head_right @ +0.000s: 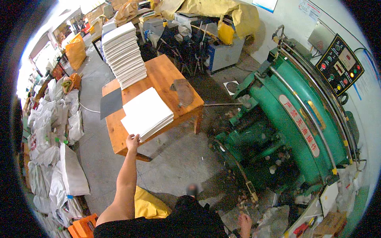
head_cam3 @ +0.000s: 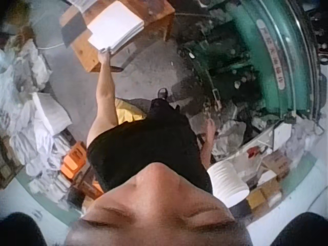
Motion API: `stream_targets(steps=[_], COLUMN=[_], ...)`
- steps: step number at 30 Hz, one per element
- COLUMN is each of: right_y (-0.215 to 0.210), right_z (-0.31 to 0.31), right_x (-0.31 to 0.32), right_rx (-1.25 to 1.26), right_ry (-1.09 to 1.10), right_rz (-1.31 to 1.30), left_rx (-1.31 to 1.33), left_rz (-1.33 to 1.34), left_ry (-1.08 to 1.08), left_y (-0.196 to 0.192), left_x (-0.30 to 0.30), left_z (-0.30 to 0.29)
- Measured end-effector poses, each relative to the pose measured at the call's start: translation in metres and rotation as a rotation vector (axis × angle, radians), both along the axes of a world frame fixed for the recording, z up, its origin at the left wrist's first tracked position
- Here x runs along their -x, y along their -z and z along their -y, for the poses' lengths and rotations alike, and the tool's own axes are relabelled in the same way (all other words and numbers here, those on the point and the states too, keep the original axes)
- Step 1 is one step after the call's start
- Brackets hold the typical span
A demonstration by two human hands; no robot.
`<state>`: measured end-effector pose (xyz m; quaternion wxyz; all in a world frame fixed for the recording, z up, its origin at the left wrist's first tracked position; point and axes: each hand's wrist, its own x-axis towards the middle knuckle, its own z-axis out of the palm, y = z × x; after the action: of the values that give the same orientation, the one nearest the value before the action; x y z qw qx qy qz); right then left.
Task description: The person takes square paper sheets from a stack, places them one at a time into a mechanical press to be cut into circles, and then removes the circular cutouts and stacks them on a nearby pile.
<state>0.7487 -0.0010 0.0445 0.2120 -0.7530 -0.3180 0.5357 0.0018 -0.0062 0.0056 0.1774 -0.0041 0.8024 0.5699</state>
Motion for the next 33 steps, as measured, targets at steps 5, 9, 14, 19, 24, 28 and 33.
stream_targets(steps=[5,9,14,19,24,28,33], right_y=[0.047,0.088,0.101,0.088,-0.120,-0.235,-0.179], right_z=[0.027,0.071,0.139,0.097,-0.059,-0.150,-0.281], right_x=[-0.020,-0.053,-0.072,-0.076,0.011,0.022,-0.037], right_rx=[0.126,0.299,0.368,0.139,-0.428,-0.785,-0.720], right_ry=[-0.130,-0.148,-0.030,-0.227,0.229,0.169,0.541], right_rz=[0.003,-0.043,0.033,0.363,-0.304,-0.655,-0.540], left_rx=[-0.388,-0.530,-0.624,-0.532,-0.807,-0.736,-0.396], left_rz=[0.350,0.484,0.635,0.249,0.321,0.387,0.545], left_ry=[-0.112,0.344,0.214,0.278,0.474,0.684,0.930], left_y=[-0.015,0.059,-0.031,-0.145,-0.232,-0.234,-0.212], left_x=[0.012,0.023,-0.053,-0.046,-0.133,-0.206,-0.312], left_z=[0.001,0.095,0.092,0.027,-0.067,-0.108,-0.116])
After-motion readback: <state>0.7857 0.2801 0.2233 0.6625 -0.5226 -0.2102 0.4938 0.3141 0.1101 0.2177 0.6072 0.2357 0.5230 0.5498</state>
